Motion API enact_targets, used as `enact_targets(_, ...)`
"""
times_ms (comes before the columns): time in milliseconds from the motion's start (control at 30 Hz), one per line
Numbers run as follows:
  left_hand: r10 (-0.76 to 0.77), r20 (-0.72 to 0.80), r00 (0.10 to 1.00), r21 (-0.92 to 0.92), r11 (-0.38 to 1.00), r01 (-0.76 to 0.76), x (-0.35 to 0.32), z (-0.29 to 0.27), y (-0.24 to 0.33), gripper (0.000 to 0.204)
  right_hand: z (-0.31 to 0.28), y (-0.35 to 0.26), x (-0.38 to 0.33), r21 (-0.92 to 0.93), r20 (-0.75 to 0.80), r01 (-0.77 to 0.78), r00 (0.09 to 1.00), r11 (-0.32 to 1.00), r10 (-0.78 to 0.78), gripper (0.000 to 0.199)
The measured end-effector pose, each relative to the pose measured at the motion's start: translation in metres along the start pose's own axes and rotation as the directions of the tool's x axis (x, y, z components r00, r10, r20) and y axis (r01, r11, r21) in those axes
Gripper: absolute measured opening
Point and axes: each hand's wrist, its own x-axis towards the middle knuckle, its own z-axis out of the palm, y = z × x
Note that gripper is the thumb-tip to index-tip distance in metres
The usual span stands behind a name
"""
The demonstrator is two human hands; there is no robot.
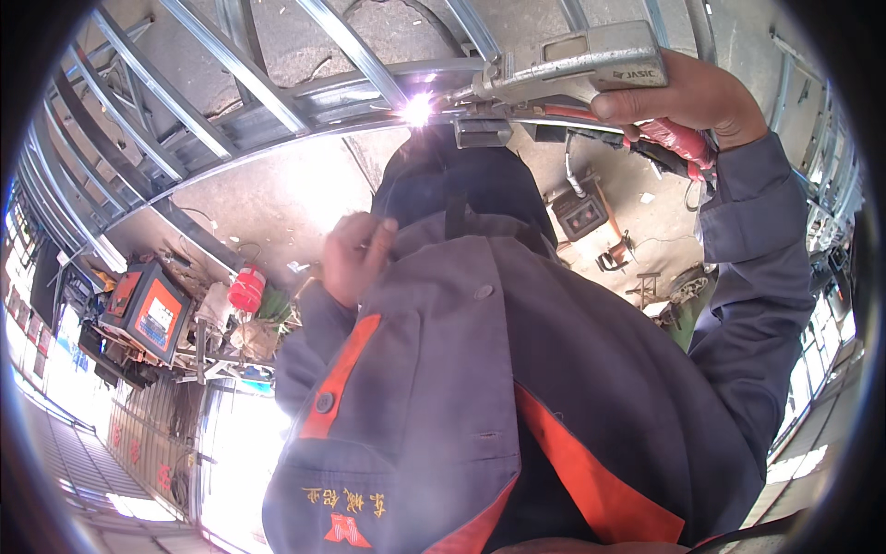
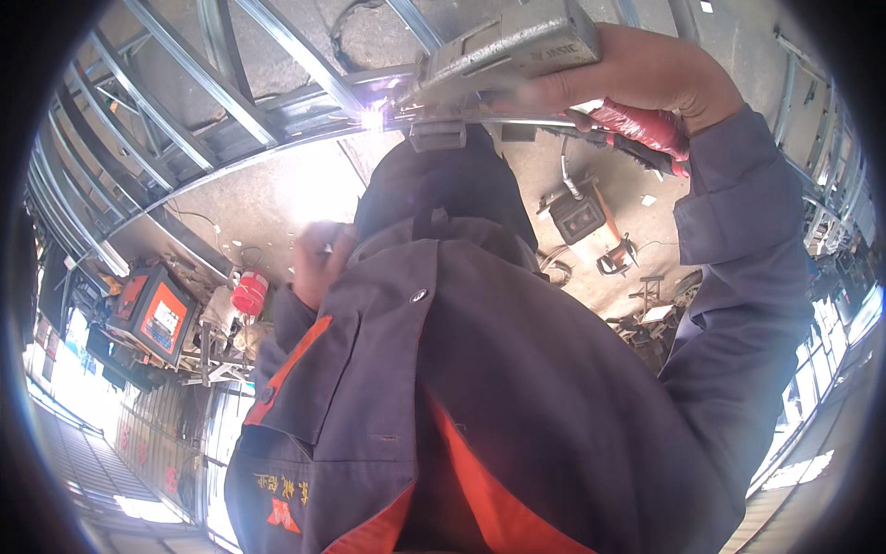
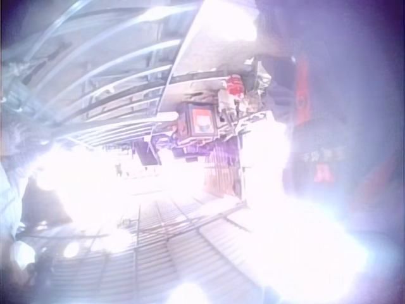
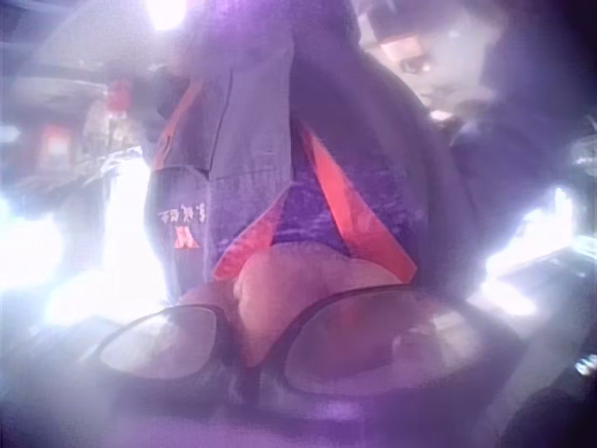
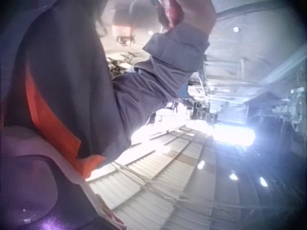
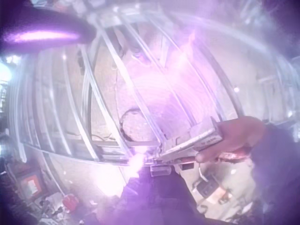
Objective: The person positions metal bars onto a curved frame and uses a welding torch to join them. The person repeatedly aligns bars and welds joints along the structure.
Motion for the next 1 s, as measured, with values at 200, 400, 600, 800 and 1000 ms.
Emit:
enact_targets(200,-0.106,0.067,0.992,-0.169,0.979,0.116,-0.016,0.030,-0.014,0.034,-0.004,0.018,-0.005,0.070,-0.033,0.017,0.999,0.997,-0.015,0.060)
enact_targets(400,-0.140,0.096,0.986,-0.238,0.958,0.159,-0.020,0.024,-0.026,0.034,0.006,0.028,-0.021,0.120,-0.041,0.019,0.999,0.993,-0.014,0.051)
enact_targets(600,0.090,0.148,0.985,-0.121,0.990,-0.073,-0.023,0.015,-0.028,0.032,0.030,0.034,-0.054,0.114,-0.221,0.385,0.908,0.916,-0.355,0.040)
enact_targets(800,0.264,0.148,0.953,-0.035,0.964,-0.262,0.008,-0.002,-0.001,0.023,0.074,0.067,-0.099,0.079,-0.462,0.491,0.789,0.868,-0.404,0.049)
enact_targets(1000,0.633,-0.029,0.774,0.276,0.749,-0.602,0.104,-0.008,0.082,0.029,0.116,0.118,-0.120,0.168,-0.629,0.591,0.681,0.789,-0.376,0.055)
